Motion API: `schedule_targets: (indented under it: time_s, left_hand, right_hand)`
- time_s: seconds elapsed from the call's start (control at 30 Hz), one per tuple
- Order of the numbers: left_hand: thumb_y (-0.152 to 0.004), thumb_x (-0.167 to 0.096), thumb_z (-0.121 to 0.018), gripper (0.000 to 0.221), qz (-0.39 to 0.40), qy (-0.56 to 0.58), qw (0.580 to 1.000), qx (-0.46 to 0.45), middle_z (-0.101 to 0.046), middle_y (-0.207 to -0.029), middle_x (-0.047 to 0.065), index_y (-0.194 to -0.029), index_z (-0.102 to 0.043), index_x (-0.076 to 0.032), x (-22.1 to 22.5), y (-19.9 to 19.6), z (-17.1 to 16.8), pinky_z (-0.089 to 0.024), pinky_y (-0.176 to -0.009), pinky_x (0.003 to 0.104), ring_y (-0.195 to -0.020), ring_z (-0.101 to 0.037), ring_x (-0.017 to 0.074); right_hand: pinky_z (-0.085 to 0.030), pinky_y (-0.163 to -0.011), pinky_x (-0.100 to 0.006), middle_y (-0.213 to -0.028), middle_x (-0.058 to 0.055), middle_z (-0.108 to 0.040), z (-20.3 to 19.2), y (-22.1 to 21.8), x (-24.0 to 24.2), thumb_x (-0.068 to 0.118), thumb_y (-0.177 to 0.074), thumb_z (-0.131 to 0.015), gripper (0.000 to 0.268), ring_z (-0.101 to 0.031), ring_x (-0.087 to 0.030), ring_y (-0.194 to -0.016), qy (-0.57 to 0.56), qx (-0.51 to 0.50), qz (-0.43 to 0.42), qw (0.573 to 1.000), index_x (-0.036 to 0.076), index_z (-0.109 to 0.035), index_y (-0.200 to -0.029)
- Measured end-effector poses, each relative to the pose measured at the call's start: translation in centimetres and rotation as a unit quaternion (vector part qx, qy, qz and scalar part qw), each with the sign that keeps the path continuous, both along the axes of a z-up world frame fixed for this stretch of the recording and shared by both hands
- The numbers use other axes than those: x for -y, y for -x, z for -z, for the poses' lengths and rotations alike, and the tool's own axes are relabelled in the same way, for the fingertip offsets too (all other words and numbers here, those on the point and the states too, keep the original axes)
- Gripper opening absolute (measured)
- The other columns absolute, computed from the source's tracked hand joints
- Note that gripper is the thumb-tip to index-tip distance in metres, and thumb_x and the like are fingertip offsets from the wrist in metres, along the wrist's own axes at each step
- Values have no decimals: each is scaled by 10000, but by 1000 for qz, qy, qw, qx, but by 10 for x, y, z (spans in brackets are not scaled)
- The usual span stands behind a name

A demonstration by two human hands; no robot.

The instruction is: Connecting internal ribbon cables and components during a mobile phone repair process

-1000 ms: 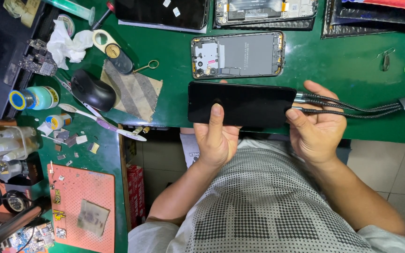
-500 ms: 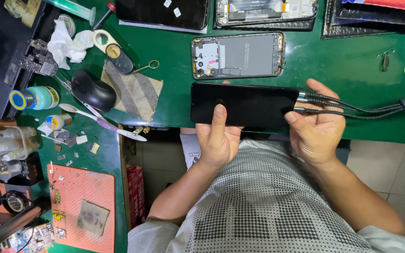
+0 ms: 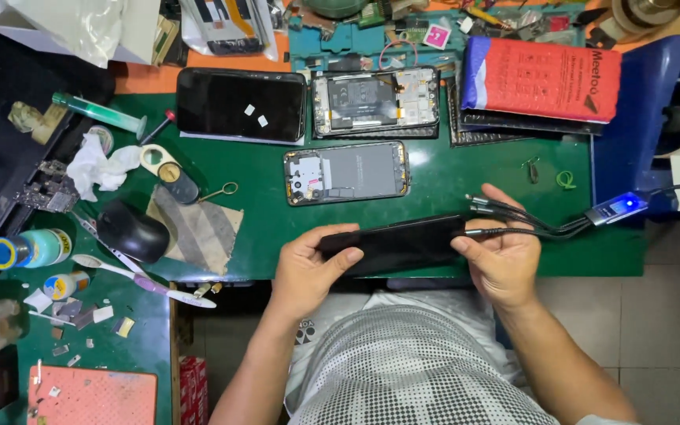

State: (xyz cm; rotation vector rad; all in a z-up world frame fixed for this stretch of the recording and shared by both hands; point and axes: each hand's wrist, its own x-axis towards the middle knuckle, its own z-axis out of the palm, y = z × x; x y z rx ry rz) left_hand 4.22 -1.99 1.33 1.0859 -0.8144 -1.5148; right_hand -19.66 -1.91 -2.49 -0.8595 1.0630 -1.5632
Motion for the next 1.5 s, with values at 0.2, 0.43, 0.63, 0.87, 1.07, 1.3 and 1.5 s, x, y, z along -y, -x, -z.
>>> schedule_targets:
  time_s: [0.2, 0.43, 0.63, 0.87, 1.07, 1.3, 1.5]
  left_hand:
    - [-689, 25, -677, 196, 19, -15, 998, 51, -657, -773, 167, -879, -639, 54, 7, 1, -8, -510, -637, 268, -725, -538, 110]
    - [-694, 24, -673, 191, 22, -34, 997, 70, -660, -756, 150, -881, -642, 45, 6, -2, -6, -509, -639, 250, -716, -532, 97]
    - [-693, 13, -681, 192, 21, -39, 997, 68, -662, -762, 138, -881, -645, 37, 7, -1, -9, -510, -655, 252, -721, -538, 95]
    - [-691, -30, -702, 214, 25, -58, 995, 79, -650, -766, 111, -890, -635, 13, 10, -5, -6, -515, -648, 246, -700, -557, 95]
    - [-694, -30, -701, 201, 11, -82, 996, 34, -646, -718, 93, -876, -626, 13, 10, -2, -9, -534, -604, 215, -656, -599, 82]
    - [-699, -31, -698, 181, 5, -102, 995, 11, -634, -680, 108, -854, -623, 23, 12, -3, -10, -551, -577, 251, -629, -613, 113]
    - [-701, -29, -694, 165, 2, -103, 995, 8, -630, -665, 111, -840, -622, 22, 14, -3, -8, -551, -566, 258, -617, -611, 116]
  right_hand:
    - [-538, -684, -304, -711, -173, -610, 7, 3, 1, -158, -587, -635, 691, -640, -202, -710, -8, 8, -10, 1000, -65, -370, -1219]
    - [-535, -689, -326, -722, -193, -608, 5, 1, 3, -165, -586, -632, 683, -635, -225, -720, -19, -8, -17, 1000, -77, -376, -1212]
    - [-532, -698, -345, -737, -208, -608, 11, 4, 2, -168, -586, -628, 679, -633, -244, -734, -26, -7, -15, 1000, -83, -376, -1210]
    - [-540, -713, -318, -770, -194, -605, 8, 2, 7, -125, -619, -649, 670, -629, -224, -757, -26, -29, -25, 999, -63, -373, -1227]
    - [-541, -745, -338, -797, -217, -591, 3, 1, 6, -130, -657, -641, 661, -629, -242, -782, -28, -32, -34, 999, -68, -346, -1245]
    - [-537, -738, -327, -763, -206, -589, 8, 1, 6, -124, -651, -653, 665, -635, -232, -760, -22, -27, -37, 999, -75, -346, -1239]
    - [-534, -737, -337, -752, -216, -583, 12, 4, 6, -129, -651, -645, 675, -631, -243, -757, -11, -29, -41, 999, -83, -332, -1247]
